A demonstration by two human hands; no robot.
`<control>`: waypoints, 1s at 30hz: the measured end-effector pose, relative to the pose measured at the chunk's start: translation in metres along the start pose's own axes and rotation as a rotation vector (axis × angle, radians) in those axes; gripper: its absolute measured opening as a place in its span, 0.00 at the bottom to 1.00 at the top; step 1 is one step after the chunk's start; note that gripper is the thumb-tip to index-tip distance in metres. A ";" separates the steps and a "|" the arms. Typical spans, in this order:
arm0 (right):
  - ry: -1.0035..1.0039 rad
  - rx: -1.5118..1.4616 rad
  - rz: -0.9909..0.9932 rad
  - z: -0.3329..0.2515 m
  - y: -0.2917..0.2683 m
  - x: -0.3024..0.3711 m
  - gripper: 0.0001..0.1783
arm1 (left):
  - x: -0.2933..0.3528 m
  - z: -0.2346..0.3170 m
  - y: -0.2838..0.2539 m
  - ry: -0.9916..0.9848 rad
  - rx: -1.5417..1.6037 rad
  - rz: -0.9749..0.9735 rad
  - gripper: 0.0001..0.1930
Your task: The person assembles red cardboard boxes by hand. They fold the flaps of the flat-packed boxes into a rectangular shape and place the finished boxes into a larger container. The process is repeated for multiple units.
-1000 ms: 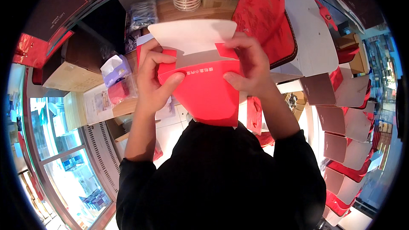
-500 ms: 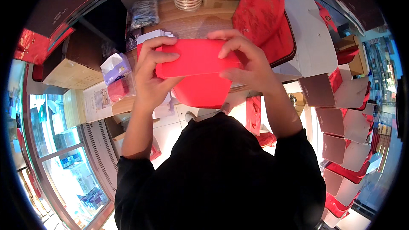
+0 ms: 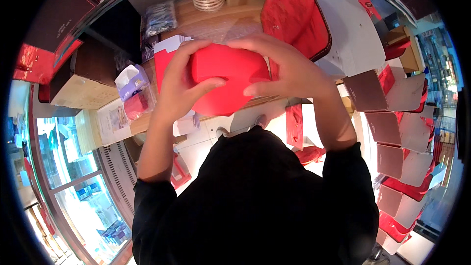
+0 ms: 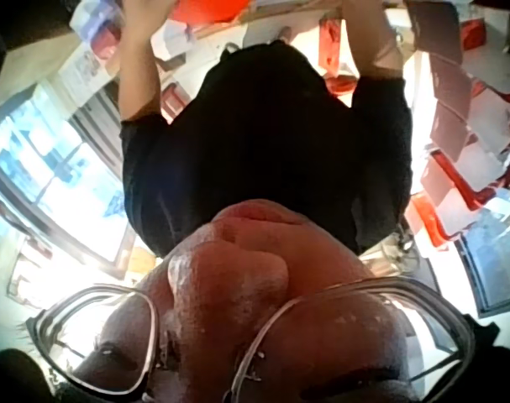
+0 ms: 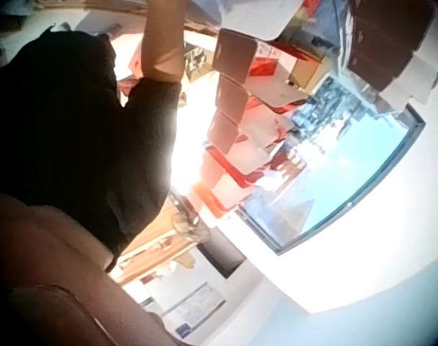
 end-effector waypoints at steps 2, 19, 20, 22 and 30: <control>0.066 -0.003 -0.066 -0.001 0.004 -0.006 0.37 | -0.006 0.004 0.002 0.048 0.089 0.016 0.36; 0.317 -0.661 0.194 0.015 -0.001 0.001 0.30 | 0.001 -0.005 -0.011 -0.083 -0.347 0.007 0.31; 0.293 -0.614 0.181 0.013 -0.004 -0.001 0.30 | 0.000 -0.003 -0.012 -0.076 -0.311 0.003 0.30; 0.244 -0.520 0.159 0.011 -0.005 -0.007 0.30 | -0.002 -0.001 -0.015 -0.085 -0.263 -0.017 0.29; 0.105 -0.089 0.223 0.025 0.016 -0.008 0.31 | -0.007 -0.007 -0.019 -0.195 -0.214 -0.086 0.28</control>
Point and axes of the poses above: each hand's wrist, its own x-axis away from the middle knuckle, its own y-axis out of the palm, z = x × y, the point moved 4 cm from there along -x, towards the middle knuckle, and after that the axes turned 7 degrees about -z, right-handed, at the moved point
